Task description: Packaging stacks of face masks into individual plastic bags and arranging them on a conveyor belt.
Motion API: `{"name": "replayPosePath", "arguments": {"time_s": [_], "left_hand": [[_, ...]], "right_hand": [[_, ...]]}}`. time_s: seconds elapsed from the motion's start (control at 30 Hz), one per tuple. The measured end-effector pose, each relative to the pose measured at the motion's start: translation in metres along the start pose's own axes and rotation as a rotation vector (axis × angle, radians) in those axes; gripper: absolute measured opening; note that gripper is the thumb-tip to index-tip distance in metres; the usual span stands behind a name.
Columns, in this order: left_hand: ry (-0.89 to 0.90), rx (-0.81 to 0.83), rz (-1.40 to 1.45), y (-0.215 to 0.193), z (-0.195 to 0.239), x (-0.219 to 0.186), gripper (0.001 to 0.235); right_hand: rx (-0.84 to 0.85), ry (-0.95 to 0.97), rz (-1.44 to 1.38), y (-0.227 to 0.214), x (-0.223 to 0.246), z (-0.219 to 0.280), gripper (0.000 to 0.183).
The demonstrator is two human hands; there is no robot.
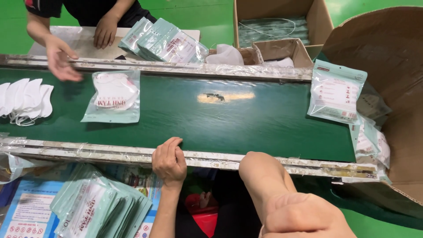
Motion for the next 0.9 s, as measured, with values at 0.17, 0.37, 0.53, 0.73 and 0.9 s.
{"name": "replayPosePath", "arguments": {"time_s": [0.17, 0.37, 0.53, 0.73, 0.9], "left_hand": [[-0.003, -0.004, -0.007, 0.001, 0.001, 0.001, 0.023], [0.0, -0.018, -0.01, -0.001, 0.001, 0.0, 0.023], [-0.008, -0.034, -0.004, -0.007, -0.001, 0.002, 0.021], [-0.037, -0.065, 0.017, 0.0, 0.008, 0.01, 0.014], [-0.065, -0.109, 0.015, -0.012, 0.012, 0.016, 0.012]], "right_hand": [[0.034, -0.034, -0.02, 0.01, -0.004, -0.014, 0.027], [0.335, 0.622, -0.096, -0.041, -0.007, 0.023, 0.016], [0.61, 1.04, -0.182, -0.006, -0.032, -0.014, 0.016], [1.103, 1.035, 0.063, -0.037, -0.027, -0.011, 0.018], [1.389, 1.064, -0.117, -0.225, -0.093, 0.006, 0.02]]}}
Point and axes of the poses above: each hand's wrist, its own z-axis away from the middle knuckle, its own y-axis out of the palm, x = y × z, the point moved 8 cm from there along -z, towards the middle knuckle, and after that the axes turned 6 degrees about -z, right-handed, at the moved point
